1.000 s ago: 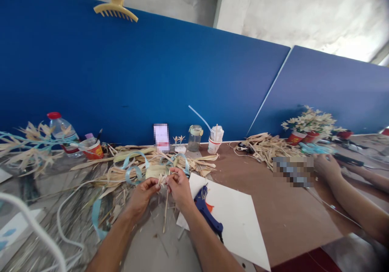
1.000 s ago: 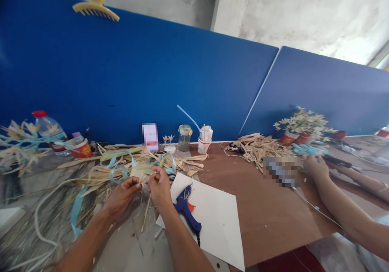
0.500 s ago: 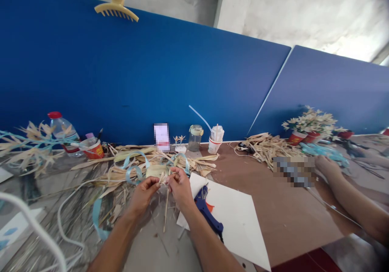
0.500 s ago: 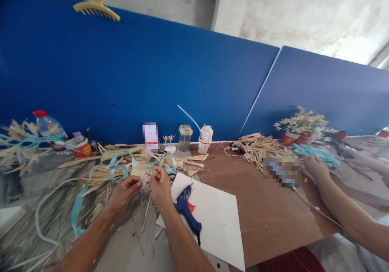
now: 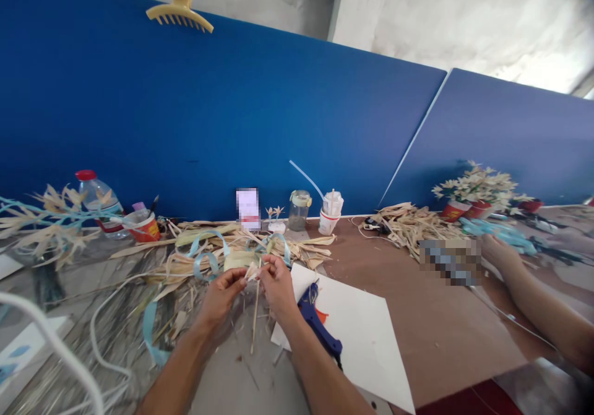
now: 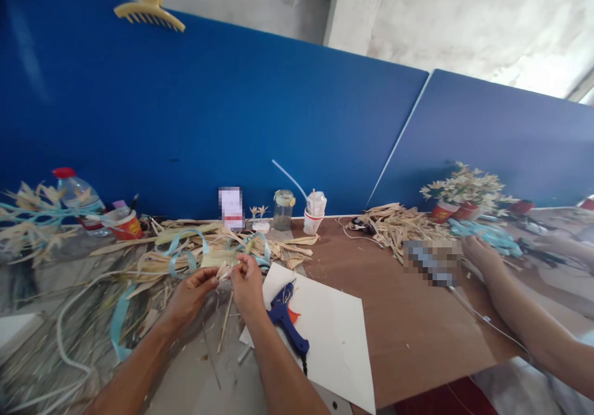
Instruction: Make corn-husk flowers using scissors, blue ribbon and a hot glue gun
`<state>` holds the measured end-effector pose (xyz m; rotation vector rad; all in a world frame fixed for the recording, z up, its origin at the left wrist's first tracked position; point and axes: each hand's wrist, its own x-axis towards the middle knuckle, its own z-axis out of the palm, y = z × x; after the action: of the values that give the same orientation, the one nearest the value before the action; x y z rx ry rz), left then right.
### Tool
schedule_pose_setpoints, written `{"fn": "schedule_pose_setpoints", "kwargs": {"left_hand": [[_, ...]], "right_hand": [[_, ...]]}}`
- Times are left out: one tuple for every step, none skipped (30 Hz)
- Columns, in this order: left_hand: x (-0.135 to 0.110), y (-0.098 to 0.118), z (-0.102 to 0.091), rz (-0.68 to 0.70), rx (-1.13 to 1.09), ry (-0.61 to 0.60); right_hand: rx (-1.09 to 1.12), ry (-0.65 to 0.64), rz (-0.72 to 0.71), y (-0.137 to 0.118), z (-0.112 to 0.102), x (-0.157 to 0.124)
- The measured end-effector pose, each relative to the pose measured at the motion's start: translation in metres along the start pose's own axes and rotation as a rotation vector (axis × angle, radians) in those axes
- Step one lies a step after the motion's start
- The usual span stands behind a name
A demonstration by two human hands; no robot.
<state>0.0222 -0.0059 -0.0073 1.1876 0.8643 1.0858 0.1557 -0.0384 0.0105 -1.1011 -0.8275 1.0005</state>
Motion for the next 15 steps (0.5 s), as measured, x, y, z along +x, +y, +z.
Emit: {"fn": "schedule_pose_setpoints", "kwargs": {"left_hand": [[-0.0001, -0.0001, 0.0002, -0.001, -0.011, -0.007], [-0.0003, -0.0002, 0.0005, -0.005, -0.017, -0.014], [-0.0005, -0.0001, 0.0009, -0.013, -0.02, -0.019], [-0.0008, 0.0, 0.0012, -0.022, -0.022, -0.022], [-0.0012, 0.0003, 0.0016, -0.032, -0.024, -0.023], [-0.0017, 0.0007, 0.002, -0.042, -0.029, -0.024], [-0.0022, 0.0014, 0.0024, -0.052, -0.036, -0.022], [-0.0027, 0.0022, 0.0029, -0.063, -0.046, -0.02], [-0.0033, 0.0033, 0.0034, -0.072, -0.057, -0.02], [-0.0039, 0.0045, 0.0039, -0.078, -0.067, -0.021], [-0.0045, 0.0057, 0.0044, -0.082, -0.078, -0.023], [-0.0049, 0.0068, 0.0049, -0.083, -0.089, -0.022], [-0.0051, 0.0076, 0.0051, -0.084, -0.102, -0.022], [-0.0052, 0.0081, 0.0051, -0.084, -0.118, -0.021], [-0.005, 0.0082, 0.0049, -0.085, -0.138, -0.017]], "right_hand": [[-0.003, 0.001, -0.005, 0.0004, -0.0001, 0.0003], [-0.003, 0.001, -0.009, 0.0008, -0.0002, 0.0006], [-0.002, -0.001, -0.01, 0.001, -0.0002, 0.0008], [-0.001, -0.005, -0.012, 0.001, -0.0003, 0.0009], [-0.002, -0.009, -0.015, 0.0009, -0.0003, 0.0009], [-0.004, -0.013, -0.017, 0.0007, -0.0003, 0.0007], [-0.005, -0.016, -0.02, 0.0004, -0.0002, 0.0005], [-0.006, -0.019, -0.021, 0.0, -0.0002, 0.0003], [-0.005, -0.022, -0.022, -0.0003, -0.0001, 0.0001], [-0.003, -0.025, -0.022, -0.0006, 0.0001, -0.0001], [0.0, -0.025, -0.02, -0.0008, 0.0003, -0.0002], [0.006, -0.024, -0.015, -0.0008, 0.0005, -0.0002], [0.013, -0.022, -0.01, -0.0005, 0.0008, -0.0001], [0.022, -0.022, -0.003, 0.0, 0.0012, 0.0001], [0.03, -0.024, 0.001, 0.0007, 0.0016, 0.0003]]}}
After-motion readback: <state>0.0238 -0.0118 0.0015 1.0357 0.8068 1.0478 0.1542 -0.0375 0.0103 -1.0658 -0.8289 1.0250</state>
